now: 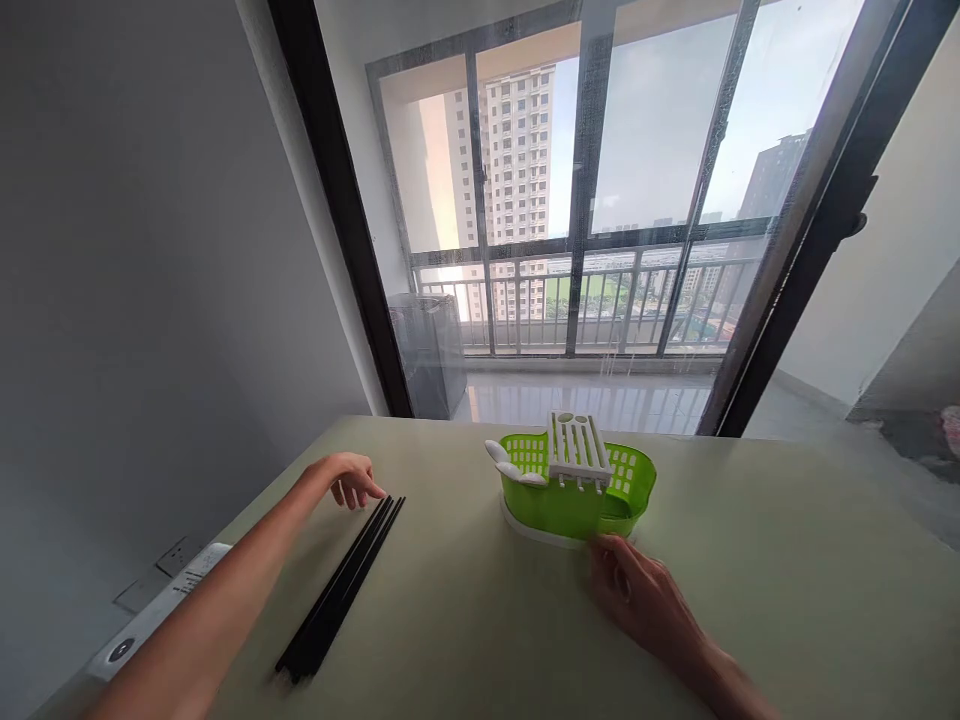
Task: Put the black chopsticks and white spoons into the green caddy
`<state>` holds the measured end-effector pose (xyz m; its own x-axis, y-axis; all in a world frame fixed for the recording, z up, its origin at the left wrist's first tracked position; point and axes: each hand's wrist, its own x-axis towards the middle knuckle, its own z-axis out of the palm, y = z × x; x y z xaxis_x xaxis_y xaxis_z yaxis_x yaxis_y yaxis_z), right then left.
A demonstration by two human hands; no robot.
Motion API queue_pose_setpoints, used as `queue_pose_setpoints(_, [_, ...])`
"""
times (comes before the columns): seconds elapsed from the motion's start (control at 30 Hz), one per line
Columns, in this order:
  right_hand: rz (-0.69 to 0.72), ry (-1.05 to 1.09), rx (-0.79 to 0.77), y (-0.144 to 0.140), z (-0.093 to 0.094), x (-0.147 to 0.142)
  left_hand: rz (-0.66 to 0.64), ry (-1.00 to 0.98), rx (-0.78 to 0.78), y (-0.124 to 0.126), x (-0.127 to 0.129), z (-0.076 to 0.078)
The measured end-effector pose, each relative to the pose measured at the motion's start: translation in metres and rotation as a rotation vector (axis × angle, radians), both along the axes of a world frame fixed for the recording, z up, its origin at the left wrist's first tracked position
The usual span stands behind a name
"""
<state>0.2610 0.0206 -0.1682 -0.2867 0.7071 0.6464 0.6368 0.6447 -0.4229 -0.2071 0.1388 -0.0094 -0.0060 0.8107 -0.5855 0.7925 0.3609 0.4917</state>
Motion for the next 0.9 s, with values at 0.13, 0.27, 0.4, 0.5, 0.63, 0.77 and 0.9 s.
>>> queue_pose_setpoints(0.13, [-0.011,0.020,0.008,-0.001,0.003,-0.001,-0.037,-0.053,0.323,0.011,0.037,0.007])
queue_pose_setpoints(0.27, [0.008,0.004,-0.027,0.001,-0.001,0.001,-0.219,-0.220,0.554,-0.001,0.098,0.011])
queue_pose_setpoints(0.4, [0.012,-0.002,-0.043,0.002,-0.003,0.002,-0.542,-0.270,0.768,-0.023,0.164,0.016])
queue_pose_setpoints(0.5, [-0.004,-0.011,-0.038,0.002,-0.001,0.001,-0.708,-0.250,0.858,-0.029,0.200,0.020])
queue_pose_setpoints(0.63, [0.008,-0.009,-0.040,0.003,0.003,0.001,-0.828,-0.072,0.912,-0.022,0.222,0.025])
queue_pose_setpoints(0.77, [0.005,-0.030,-0.019,0.004,0.004,0.001,-0.875,-0.003,0.916,-0.015,0.228,0.024])
queue_pose_setpoints(0.9, [0.007,-0.045,-0.018,0.005,0.002,0.001,-0.831,-0.046,0.909,-0.013,0.229,0.018])
